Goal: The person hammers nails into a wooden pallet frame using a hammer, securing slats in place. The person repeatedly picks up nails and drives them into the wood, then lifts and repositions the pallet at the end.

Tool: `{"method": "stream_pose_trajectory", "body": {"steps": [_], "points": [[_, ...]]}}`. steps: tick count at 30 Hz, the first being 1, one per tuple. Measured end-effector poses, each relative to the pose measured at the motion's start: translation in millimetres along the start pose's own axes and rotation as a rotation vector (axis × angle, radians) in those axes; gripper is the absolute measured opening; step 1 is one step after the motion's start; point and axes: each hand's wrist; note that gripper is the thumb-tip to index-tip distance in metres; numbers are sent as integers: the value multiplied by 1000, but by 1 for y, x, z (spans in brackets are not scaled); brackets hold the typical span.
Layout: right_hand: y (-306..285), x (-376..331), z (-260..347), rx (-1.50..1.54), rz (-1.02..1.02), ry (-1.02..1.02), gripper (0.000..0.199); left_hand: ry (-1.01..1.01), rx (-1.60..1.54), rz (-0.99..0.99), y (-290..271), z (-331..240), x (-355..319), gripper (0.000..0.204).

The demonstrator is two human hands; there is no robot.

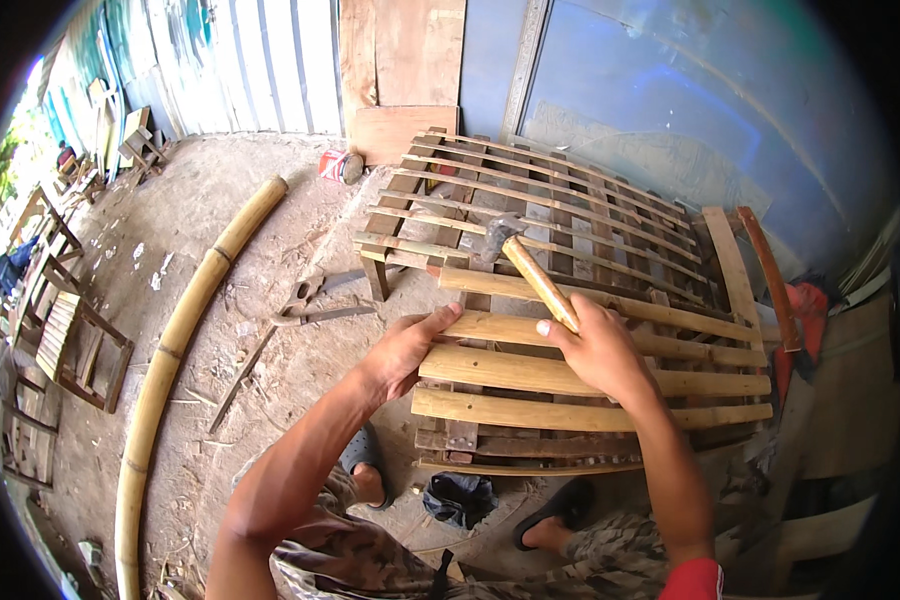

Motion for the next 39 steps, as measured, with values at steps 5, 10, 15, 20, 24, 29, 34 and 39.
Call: {"method": "stream_pose_trajectory", "body": {"steps": [5, 10, 15, 20, 24, 29, 34, 39], "points": [[-12, -33, 29, 164, -78, 22, 37, 22, 167, -122, -11, 6, 7, 62], [-6, -63, 46, 73, -107, -121, 30, 50, 335, -155, -6, 0, 5, 66], [-12, -67, 59, 24, -150, -99, 29, 50, 382, -165, -14, 3, 13, 67], [-10, -71, 63, 88, -187, -67, 29, 39, 431, -156, -15, 0, 12, 68], [-9, -71, 52, -24, -14, -12, 29, 36, 453, -148, -4, -9, 0, 68], [-11, -68, 61, 63, -179, -91, 29, 37, 492, -183, -6, -9, -2, 67], [1, -74, 52, 40, 13, 11, 28, 40, 491, -171, -2, -10, -3, 67], [-9, -73, 62, 71, -241, -89, 27, 57, 487, -180, -8, -7, 1, 67]]}}
Point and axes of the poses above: each hand's wrist, its own x-axis towards the middle knuckle, its own y-axis out of the palm, z = x × y, and after that the axes turned 10 degrees about -y, right-handed
